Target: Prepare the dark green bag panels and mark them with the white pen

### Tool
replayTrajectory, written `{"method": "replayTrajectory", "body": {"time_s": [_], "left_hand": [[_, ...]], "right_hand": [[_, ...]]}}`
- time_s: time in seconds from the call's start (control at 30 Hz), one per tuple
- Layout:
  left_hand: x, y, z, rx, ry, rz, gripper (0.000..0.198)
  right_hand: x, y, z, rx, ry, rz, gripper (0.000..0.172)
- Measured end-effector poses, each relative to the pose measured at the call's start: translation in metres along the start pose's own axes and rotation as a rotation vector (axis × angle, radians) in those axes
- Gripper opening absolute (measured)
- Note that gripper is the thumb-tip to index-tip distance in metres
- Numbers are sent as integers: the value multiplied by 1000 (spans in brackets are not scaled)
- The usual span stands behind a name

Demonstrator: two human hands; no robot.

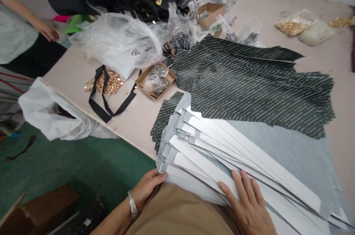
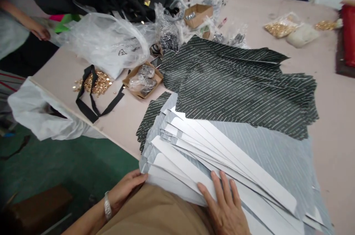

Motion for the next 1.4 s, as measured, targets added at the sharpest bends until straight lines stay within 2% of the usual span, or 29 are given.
{"method": "replayTrajectory", "body": {"time_s": [0.23,0.4,0.53,0.63,0.77,0.87,0.97,1.1,1.23,1.4], "left_hand": [[2,16,8,-28,-3,63,45],[2,16,10,-23,-27,63,53],[-1,11,6,3,17,42,59],[-3,7,1,0,-53,-1,58],[0,7,-4,119,-211,-69,58],[4,9,-5,191,-250,-35,53],[3,10,2,146,-226,-47,50],[-5,12,21,14,19,-114,53],[-6,25,29,-22,87,-75,48],[13,47,30,-97,60,21,39]], "right_hand": [[-16,-5,-7,2,32,-118,58],[-15,-16,-11,43,1,-42,43],[-11,-18,-18,15,-34,-28,42],[-14,-20,-18,42,2,-10,42],[-22,-23,-10,105,81,-31,41],[-28,-20,-4,103,120,-23,37],[-32,-15,3,100,143,-37,35],[-33,-13,6,117,159,-28,37],[-27,-20,-12,108,144,18,49],[-6,-27,-42,-41,26,41,70]]}}
Point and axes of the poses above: each hand's wrist, its own y-axis away from the middle knuckle, its own z-axis out of the palm, x = y × z, the point moved 1 cm from there along -y, towards the middle knuckle, and after that the axes turned 13 degrees about -z, right-handed, at the moved point
